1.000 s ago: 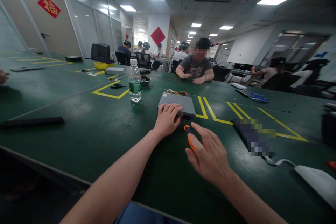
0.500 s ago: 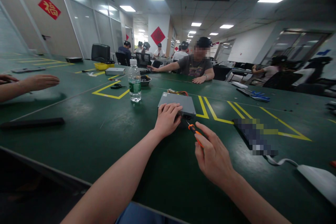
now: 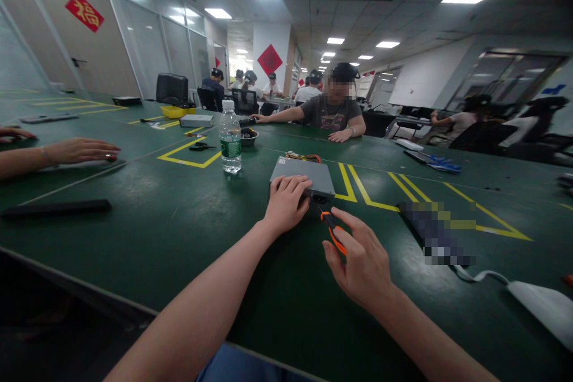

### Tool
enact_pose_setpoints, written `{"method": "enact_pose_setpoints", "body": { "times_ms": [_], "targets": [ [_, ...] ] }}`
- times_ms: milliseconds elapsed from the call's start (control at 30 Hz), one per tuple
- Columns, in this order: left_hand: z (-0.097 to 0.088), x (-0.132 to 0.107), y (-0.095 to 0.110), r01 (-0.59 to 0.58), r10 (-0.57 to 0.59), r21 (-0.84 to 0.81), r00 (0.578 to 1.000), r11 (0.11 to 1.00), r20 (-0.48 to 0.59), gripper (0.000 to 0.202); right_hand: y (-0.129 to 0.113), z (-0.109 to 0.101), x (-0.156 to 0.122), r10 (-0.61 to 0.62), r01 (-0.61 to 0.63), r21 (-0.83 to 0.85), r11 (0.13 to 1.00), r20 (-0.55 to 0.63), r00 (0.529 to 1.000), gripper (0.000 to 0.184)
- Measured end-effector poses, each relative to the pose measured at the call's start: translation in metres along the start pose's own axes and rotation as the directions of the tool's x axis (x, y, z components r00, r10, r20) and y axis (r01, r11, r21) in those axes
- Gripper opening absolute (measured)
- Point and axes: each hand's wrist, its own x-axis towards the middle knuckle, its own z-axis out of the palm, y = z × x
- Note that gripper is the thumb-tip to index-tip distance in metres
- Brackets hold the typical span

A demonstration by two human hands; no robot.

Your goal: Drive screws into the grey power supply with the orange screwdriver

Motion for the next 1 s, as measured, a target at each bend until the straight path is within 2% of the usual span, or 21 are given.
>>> {"method": "enact_pose_setpoints", "body": {
  "times_ms": [100, 200, 300, 400, 500, 567, 633, 733, 867, 1000],
  "targets": [
    [0.0005, 0.0, -0.0002, -0.006, 0.006, 0.0, 1.0, 1.0, -0.003, 0.032, -0.0034, 0.0021, -0.0015, -0.038, 0.038, 0.005, 0.999, 0.066, 0.997, 0.017],
    [0.0005, 0.0, -0.0001, -0.001, 0.001, 0.009, 1.0, 1.0, 0.003, 0.034, -0.0029, 0.0013, 0.0008, -0.129, 0.129, -0.026, 0.991, -0.003, 0.992, 0.02],
    [-0.0001, -0.0001, 0.0004, 0.001, -0.001, 0.005, 1.0, 1.0, 0.004, 0.034, -0.0032, -0.0001, 0.0021, -0.075, 0.074, -0.043, 0.996, -0.033, 0.997, 0.017],
    [-0.0008, 0.0, 0.0008, -0.003, 0.003, -0.004, 1.0, 1.0, 0.0, 0.033, -0.0062, -0.0003, -0.0013, 0.013, -0.012, -0.02, 1.0, 0.041, 0.999, 0.017],
    [-0.0004, 0.0002, 0.0008, -0.003, 0.003, -0.003, 1.0, 1.0, 0.002, 0.033, -0.0081, -0.0011, -0.0038, -0.065, 0.064, 0.01, 0.998, 0.084, 0.994, 0.026],
    [0.0003, 0.0003, 0.0007, 0.001, -0.001, 0.002, 1.0, 1.0, 0.006, 0.033, -0.0072, -0.002, -0.0024, -0.156, 0.157, -0.003, 0.988, 0.042, 0.987, 0.028],
    [0.0006, 0.0003, 0.0008, 0.004, -0.004, 0.001, 1.0, 1.0, 0.006, 0.033, -0.0055, -0.0024, 0.0004, -0.197, 0.196, -0.054, 0.979, -0.009, 0.98, 0.024],
    [0.0004, 0.0001, 0.001, 0.008, -0.008, -0.008, 1.0, 1.0, 0.005, 0.032, -0.0041, -0.0006, 0.0021, -0.167, 0.165, -0.094, 0.982, -0.017, 0.986, 0.019],
    [0.0001, -0.0001, 0.0006, 0.008, -0.008, -0.013, 1.0, 1.0, 0.01, 0.033, -0.0051, 0.0022, -0.0008, -0.096, 0.097, -0.01, 0.995, 0.044, 0.994, 0.021],
    [0.001, -0.0003, -0.0002, 0.005, -0.005, -0.011, 1.0, 1.0, 0.009, 0.033, -0.0043, 0.0002, 0.0009, -0.18, 0.18, -0.013, 0.984, 0.03, 0.983, 0.029]
  ]
}}
